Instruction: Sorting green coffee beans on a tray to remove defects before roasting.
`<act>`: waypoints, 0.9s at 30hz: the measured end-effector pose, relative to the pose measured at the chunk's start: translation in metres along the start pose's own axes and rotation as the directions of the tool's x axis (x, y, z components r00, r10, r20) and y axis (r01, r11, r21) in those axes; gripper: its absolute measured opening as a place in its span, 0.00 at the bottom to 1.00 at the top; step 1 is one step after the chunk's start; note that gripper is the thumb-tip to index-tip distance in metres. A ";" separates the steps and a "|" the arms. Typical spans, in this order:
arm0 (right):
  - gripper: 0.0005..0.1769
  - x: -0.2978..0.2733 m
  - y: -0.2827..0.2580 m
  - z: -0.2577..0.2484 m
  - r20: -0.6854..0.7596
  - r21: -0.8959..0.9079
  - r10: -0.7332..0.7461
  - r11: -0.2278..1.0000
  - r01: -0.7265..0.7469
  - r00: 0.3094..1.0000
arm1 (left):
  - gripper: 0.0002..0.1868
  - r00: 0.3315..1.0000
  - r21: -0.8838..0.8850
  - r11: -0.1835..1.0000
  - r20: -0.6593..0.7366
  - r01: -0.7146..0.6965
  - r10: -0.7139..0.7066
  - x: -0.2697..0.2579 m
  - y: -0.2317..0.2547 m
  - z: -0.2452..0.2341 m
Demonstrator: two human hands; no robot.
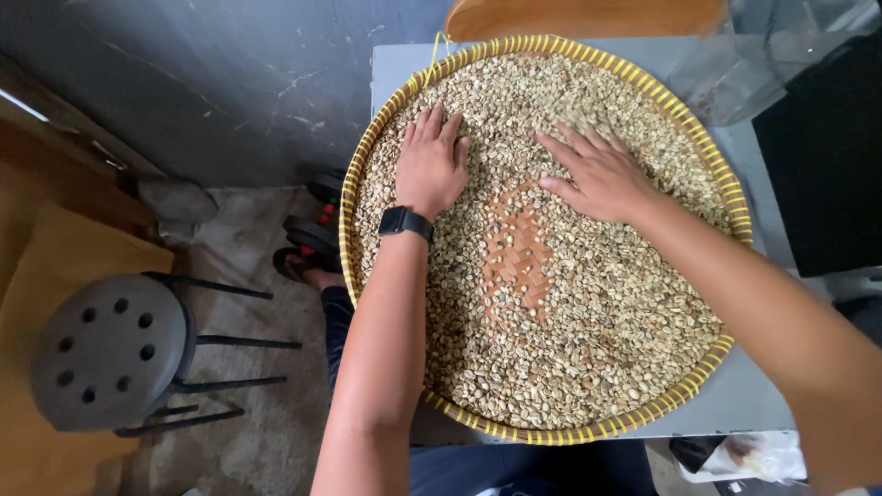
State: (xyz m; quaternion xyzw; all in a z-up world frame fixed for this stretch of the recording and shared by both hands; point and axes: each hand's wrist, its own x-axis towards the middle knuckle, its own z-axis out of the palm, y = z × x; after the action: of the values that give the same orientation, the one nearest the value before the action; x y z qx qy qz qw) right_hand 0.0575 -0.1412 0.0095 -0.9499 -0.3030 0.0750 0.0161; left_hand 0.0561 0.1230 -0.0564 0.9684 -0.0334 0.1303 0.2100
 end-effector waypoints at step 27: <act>0.47 0.007 -0.040 -0.003 -0.115 0.081 -0.067 0.994 0.076 0.991 | 0.27 1.000 0.015 1.000 0.009 -0.007 0.007 -0.001 0.002 -0.002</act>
State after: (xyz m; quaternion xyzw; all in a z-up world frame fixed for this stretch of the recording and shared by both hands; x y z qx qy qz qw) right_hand 0.0404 -0.1042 0.0149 -0.9396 -0.3321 0.0339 0.0760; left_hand 0.0546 0.1221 -0.0542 0.9704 -0.0369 0.1270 0.2021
